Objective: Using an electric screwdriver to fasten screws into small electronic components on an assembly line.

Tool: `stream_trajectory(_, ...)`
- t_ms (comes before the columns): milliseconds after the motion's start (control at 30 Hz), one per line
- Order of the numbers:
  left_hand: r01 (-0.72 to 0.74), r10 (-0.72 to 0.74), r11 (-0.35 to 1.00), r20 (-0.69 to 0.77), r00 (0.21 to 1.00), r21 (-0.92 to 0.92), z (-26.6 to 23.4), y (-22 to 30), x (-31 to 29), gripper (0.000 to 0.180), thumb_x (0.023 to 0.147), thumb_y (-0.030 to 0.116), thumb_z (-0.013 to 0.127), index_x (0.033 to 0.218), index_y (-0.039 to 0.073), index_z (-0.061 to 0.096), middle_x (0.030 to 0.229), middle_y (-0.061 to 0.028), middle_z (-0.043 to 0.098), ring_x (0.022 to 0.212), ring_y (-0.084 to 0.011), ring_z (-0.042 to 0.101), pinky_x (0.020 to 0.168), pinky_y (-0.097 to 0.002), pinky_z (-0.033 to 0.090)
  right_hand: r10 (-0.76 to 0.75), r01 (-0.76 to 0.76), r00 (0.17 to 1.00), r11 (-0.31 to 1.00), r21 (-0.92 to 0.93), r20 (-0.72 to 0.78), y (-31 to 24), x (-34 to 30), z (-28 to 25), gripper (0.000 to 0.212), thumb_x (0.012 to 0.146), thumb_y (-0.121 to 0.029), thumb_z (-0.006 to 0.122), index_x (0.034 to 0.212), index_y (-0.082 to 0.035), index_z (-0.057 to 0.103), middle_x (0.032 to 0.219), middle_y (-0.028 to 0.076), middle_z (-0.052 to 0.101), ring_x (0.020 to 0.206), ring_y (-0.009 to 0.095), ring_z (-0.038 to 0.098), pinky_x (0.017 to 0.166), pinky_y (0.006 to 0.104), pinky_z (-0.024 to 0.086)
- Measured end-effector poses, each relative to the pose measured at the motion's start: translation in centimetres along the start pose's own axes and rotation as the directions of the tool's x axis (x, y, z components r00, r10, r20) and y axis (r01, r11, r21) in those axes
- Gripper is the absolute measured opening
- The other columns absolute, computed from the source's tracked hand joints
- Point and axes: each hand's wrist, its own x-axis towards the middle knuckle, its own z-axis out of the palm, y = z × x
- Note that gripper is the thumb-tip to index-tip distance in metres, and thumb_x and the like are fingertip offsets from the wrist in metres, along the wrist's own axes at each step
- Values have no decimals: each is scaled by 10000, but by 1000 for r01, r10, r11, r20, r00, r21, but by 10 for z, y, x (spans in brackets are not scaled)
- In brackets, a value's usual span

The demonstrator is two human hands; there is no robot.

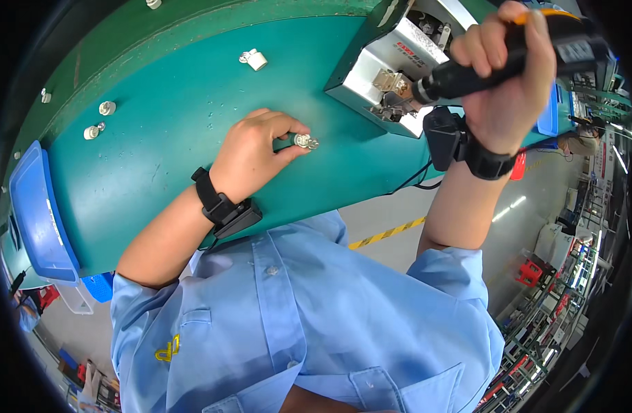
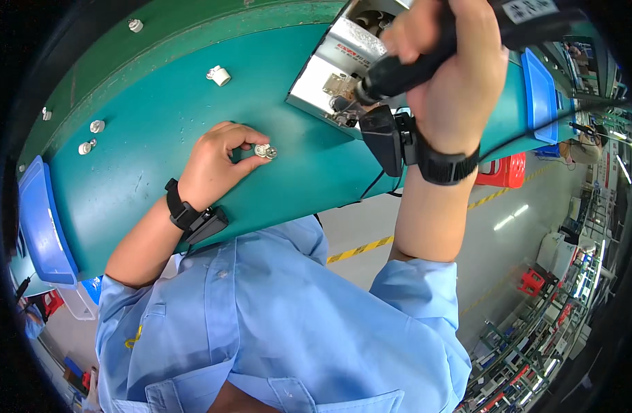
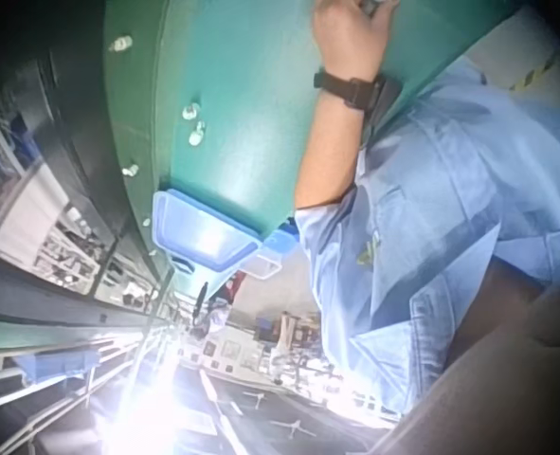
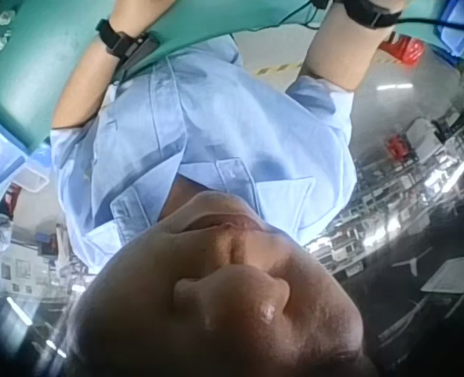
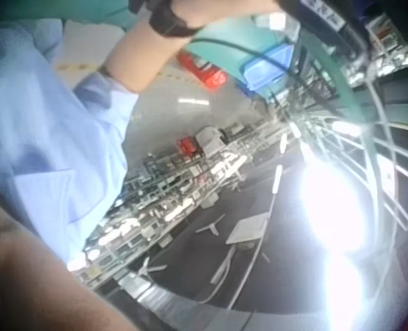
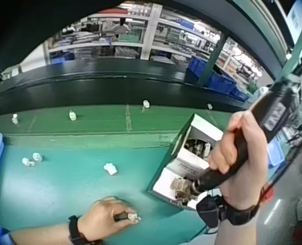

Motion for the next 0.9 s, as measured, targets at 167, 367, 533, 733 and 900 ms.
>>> stream_trajectory(167, -22, 22, 1000, -33, 999, 9, 5, -6, 1, 205, 705, 93, 764, 892, 75, 681, 837, -57, 674, 747, -231, 604, 662, -352, 498, 29, -2, 958, 996, 93, -285, 7, -19, 27, 353, 975, -376, 408, 1048, -65, 559, 614, -24, 402, 551, 89, 382, 589, 278, 333)
stream_trajectory(367, -90, 90, 996, -47, 995, -4, 6, -8, 1, 224, 702, 101, 768, 905, 74, 675, 819, -56, 667, 741, -228, 596, 664, -354, 494, -222, 213, 972, 971, -106, -78, -16, -34, 37, 382, 964, -396, 392, 1059, -70, 568, 630, -12, 409, 548, 107, 382, 572, 289, 316)
stream_trajectory(533, -81, 81, 997, -21, 996, 10, 3, -7, 0, 226, 699, 105, 772, 899, 71, 673, 825, -58, 670, 733, -229, 595, 669, -354, 492, -260, 232, 959, 948, -217, -115, -20, -33, 24, 416, 963, -426, 382, 1079, -62, 547, 611, 13, 419, 515, 133, 400, 533, 299, 331)
stream_trajectory(733, -69, 69, 997, -3, 998, 21, 3, -6, 1, 243, 703, 93, 780, 924, 70, 683, 862, -39, 678, 713, -193, 572, 622, -312, 467, -230, 207, 969, 954, -216, -90, -8, -35, 26, 366, 940, -416, 433, 1055, -90, 552, 612, -8, 411, 501, 109, 381, 538, 282, 323)
stream_trajectory(900, -56, 56, 998, -6, 998, 9, 2, -6, 1, 252, 707, 85, 782, 941, 72, 691, 879, -27, 680, 710, -167, 556, 592, -289, 448, -114, 152, 903, 987, -60, 413, -13, -12, 9, 292, 946, -372, 469, 1007, -96, 540, 606, -19, 398, 488, 87, 368, 538, 274, 334)
